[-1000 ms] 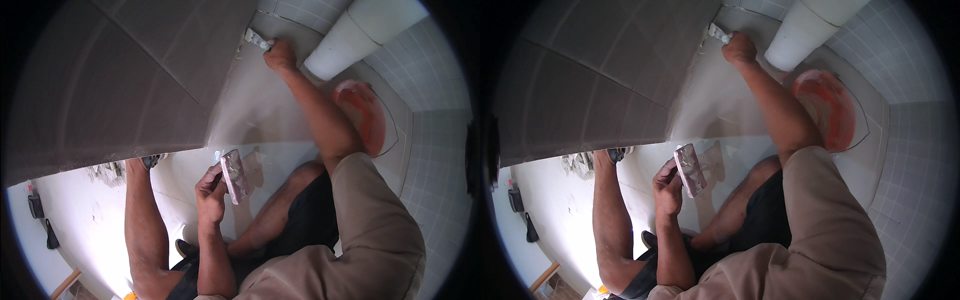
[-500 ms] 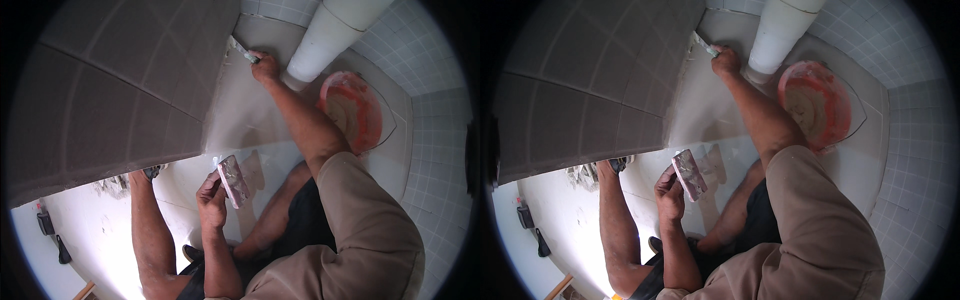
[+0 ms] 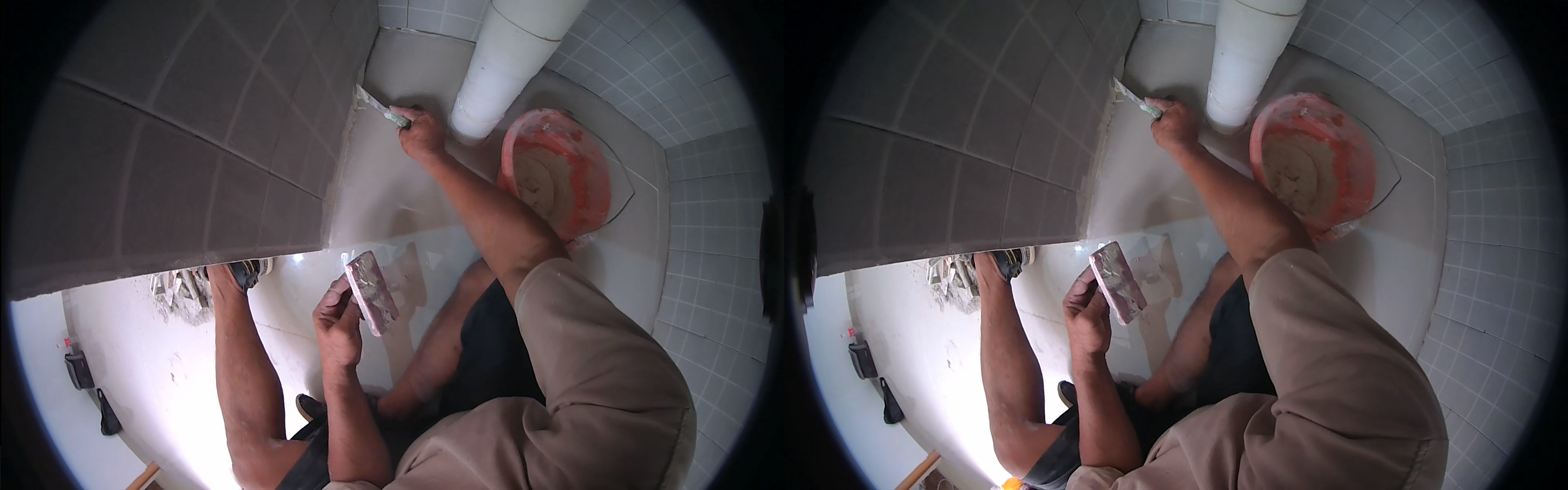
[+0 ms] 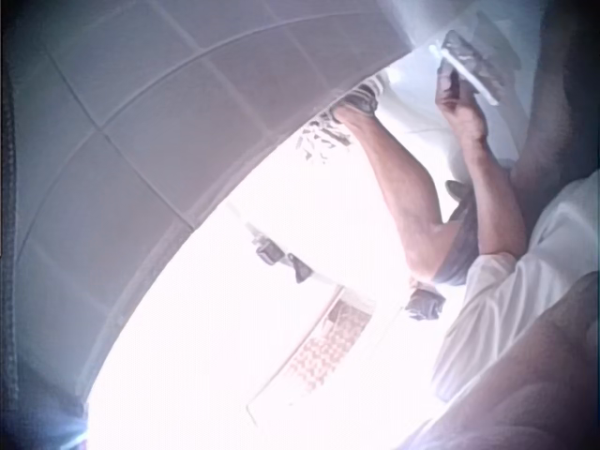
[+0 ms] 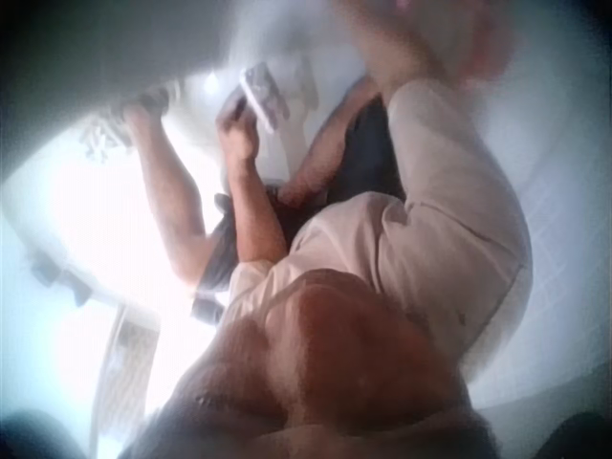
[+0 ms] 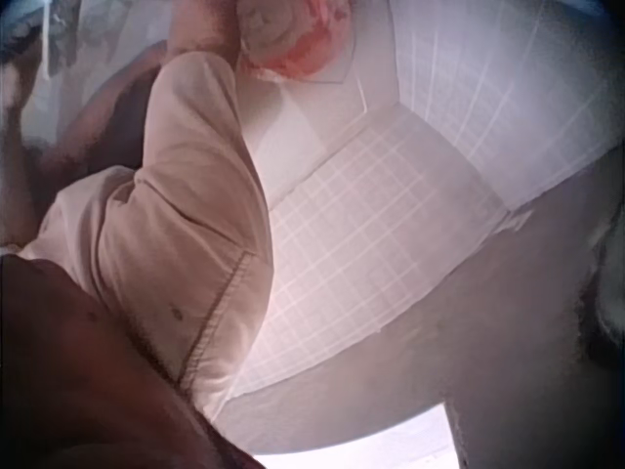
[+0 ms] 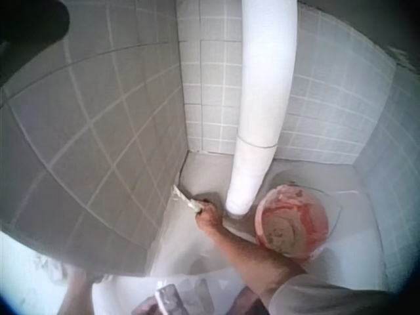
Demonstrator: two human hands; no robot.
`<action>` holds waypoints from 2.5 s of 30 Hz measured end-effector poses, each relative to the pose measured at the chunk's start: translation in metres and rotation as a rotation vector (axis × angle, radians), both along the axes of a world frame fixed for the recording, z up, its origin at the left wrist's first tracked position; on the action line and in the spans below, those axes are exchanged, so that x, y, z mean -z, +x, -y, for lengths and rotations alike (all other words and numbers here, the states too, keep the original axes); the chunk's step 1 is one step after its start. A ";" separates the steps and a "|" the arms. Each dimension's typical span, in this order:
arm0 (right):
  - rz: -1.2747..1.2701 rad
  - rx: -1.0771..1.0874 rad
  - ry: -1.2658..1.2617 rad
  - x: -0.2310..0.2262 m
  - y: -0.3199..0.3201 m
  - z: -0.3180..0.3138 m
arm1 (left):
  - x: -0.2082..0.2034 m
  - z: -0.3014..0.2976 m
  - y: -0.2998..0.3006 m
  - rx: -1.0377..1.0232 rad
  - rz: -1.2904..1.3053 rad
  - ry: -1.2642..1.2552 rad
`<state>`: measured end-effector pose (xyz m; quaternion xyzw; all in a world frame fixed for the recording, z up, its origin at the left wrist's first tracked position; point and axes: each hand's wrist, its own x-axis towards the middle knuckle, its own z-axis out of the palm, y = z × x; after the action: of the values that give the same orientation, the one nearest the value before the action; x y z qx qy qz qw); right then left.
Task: The person applies grout to the corner of a tiled wall and floor using a putty knife and a hawk. The person scoops grout from a bucket onto a hawk and then uses the putty knife to spread and smooth the grout into the gaps.
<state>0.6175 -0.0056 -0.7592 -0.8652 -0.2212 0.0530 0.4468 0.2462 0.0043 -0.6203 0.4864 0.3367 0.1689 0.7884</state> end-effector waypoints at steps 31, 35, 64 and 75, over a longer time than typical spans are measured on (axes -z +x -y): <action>0.079 -0.036 0.161 0.000 -0.113 -0.022 | 0.000 0.008 0.000 -0.010 -0.041 -0.080; 0.003 0.011 0.100 -0.023 -0.135 -0.015 | 0.000 0.004 -0.007 -0.035 -0.020 -0.096; -0.303 -0.166 0.066 0.008 -0.071 0.017 | -0.005 0.008 -0.009 -0.070 0.004 -0.076; -0.697 -0.262 0.002 -0.059 -0.125 0.074 | -0.004 0.015 -0.005 -0.106 -0.019 -0.124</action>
<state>0.4921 -0.0792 -0.6998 -0.7592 -0.1648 0.4011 0.4854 0.2412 -0.0112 -0.6167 0.4197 0.3792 0.1848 0.8037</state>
